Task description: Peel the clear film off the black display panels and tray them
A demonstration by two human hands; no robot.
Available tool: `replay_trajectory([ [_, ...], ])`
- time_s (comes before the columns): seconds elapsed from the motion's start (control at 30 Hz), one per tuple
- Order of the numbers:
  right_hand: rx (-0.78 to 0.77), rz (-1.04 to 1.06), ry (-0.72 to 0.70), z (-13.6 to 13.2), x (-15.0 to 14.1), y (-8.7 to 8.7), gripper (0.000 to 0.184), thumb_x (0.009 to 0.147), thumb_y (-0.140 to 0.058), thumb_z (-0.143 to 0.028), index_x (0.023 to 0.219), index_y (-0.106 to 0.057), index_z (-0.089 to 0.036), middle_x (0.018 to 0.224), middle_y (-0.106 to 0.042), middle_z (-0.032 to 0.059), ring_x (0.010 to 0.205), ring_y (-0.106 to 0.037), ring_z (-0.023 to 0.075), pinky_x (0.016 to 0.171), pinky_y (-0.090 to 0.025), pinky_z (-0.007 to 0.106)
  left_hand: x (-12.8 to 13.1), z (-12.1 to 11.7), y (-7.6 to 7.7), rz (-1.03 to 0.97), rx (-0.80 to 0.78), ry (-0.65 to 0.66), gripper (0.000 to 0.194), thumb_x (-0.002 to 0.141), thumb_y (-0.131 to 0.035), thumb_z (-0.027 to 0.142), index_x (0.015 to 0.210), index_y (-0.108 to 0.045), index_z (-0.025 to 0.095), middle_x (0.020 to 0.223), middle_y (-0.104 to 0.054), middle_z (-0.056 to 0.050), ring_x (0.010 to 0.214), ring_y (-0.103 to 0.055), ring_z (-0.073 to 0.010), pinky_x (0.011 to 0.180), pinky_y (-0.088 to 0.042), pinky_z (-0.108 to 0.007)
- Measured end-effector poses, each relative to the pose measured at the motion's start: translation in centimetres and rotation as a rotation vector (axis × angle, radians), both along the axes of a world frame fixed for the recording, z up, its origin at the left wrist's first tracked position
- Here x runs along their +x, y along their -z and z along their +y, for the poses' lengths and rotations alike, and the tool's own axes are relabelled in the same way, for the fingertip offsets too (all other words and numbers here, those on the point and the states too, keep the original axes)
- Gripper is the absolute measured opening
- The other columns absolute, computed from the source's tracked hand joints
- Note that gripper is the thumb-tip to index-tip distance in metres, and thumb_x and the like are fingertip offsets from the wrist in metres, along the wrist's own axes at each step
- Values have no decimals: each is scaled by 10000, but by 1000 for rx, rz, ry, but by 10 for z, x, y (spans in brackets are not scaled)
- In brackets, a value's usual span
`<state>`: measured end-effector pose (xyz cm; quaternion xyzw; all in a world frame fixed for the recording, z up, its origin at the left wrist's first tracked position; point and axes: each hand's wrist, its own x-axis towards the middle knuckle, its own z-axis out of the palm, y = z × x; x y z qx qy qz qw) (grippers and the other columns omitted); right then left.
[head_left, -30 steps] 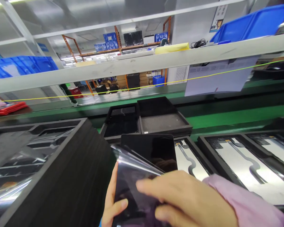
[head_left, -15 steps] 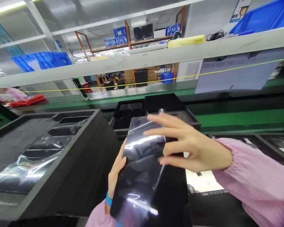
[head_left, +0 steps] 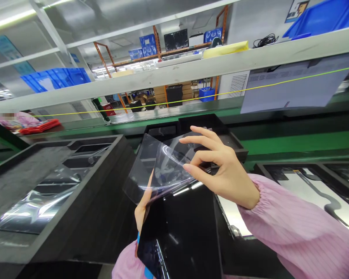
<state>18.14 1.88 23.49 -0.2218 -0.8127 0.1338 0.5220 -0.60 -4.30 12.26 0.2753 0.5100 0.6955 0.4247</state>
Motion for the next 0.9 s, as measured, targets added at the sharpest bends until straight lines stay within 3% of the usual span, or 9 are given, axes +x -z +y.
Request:
replay_trajectory([
  [0.1,-26,34,-21,4,0,3,238,788,-642,-108,575,-563,-180,1035,-653,37,1112,-517,233,977,-393,402,2,2,-3,23,-72,-16,334,810,-636,283,1130,-697,209,1022,-758,-17,1263,-509,-293,1146,-288,-416],
  [0.23,-120,55,-30,15,1,9,239,794,-635,-134,570,-568,-181,945,-666,34,940,-573,198,856,-439,365,4,5,-6,29,65,0,300,806,-633,249,1092,-714,207,1152,-714,-5,1281,-494,-252,1110,-342,-311],
  [0.43,-271,76,-27,29,5,19,229,776,-638,-215,556,-579,-187,928,-676,39,920,-584,208,792,-454,357,4,7,-13,69,146,99,246,753,-685,330,959,-753,214,1152,-712,7,1299,-471,-272,1066,-401,-306],
  [0.6,-337,82,-34,31,4,21,241,766,-647,-276,548,-586,-193,924,-674,46,906,-590,214,762,-466,353,11,2,-25,75,137,105,167,797,-639,230,911,-759,249,1094,-730,69,1230,-547,-248,1096,-360,-297],
  [0.77,-366,79,-20,33,6,23,255,763,-657,-315,547,-594,-195,935,-675,48,914,-589,222,776,-458,360,5,6,-19,104,102,103,206,758,-683,208,949,-751,247,1173,-700,46,1250,-525,-282,1137,-303,-379],
  [0.9,-357,92,-55,39,11,31,264,793,-659,-326,576,-594,-189,949,-673,56,936,-589,236,813,-432,378,3,8,-16,133,78,99,354,701,-749,244,1054,-722,255,1232,-668,16,1320,-446,-278,1174,-201,-392],
])
